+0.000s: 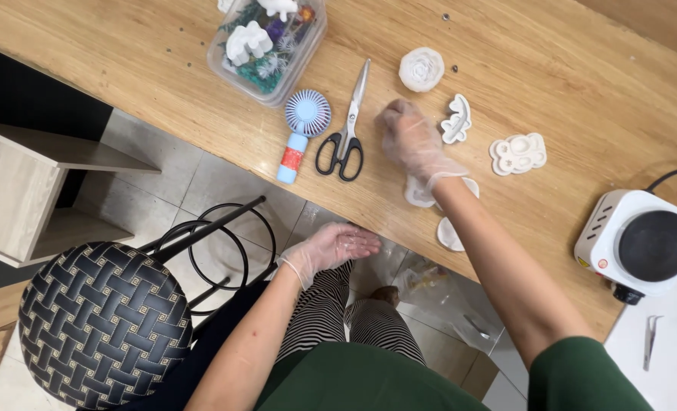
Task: Preparing wax molds and removing finished wax pieces for inspection and storage.
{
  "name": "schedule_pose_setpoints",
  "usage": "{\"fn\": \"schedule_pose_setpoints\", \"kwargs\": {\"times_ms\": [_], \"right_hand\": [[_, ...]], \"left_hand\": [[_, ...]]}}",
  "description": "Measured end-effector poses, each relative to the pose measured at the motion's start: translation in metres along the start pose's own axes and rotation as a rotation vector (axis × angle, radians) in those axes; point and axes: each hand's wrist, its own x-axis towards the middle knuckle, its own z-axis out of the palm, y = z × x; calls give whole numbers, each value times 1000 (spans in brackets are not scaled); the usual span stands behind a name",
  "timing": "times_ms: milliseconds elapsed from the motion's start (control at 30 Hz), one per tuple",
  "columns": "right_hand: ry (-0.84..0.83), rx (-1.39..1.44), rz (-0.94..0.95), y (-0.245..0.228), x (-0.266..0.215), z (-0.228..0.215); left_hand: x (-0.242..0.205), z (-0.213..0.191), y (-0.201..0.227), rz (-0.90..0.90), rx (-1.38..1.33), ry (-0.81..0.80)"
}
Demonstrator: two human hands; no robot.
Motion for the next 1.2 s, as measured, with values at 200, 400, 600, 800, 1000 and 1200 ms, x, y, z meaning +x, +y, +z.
{"fn": "schedule_pose_setpoints", "kwargs": {"times_ms": [200, 400, 600, 800, 1000, 1200], "right_hand": [[-587, 125, 387, -34, -17, -33], [-272, 278, 61, -16, 11, -29], [-323, -24, -272, 8, -17, 14], [-271, 151, -109, 4, -54, -9], [-279, -10, 135, -33, -58, 8], [-247, -110, 226, -56, -83, 10]], "left_hand": [[-7, 7, 6, 7, 9, 16], [2, -4, 1, -21, -11, -49], [-4, 4, 11, -39, 51, -20], [0, 0, 15, -59, 102, -106], [-4, 8, 20, -77, 138, -89], [0, 5, 18, -87, 62, -90]]}}
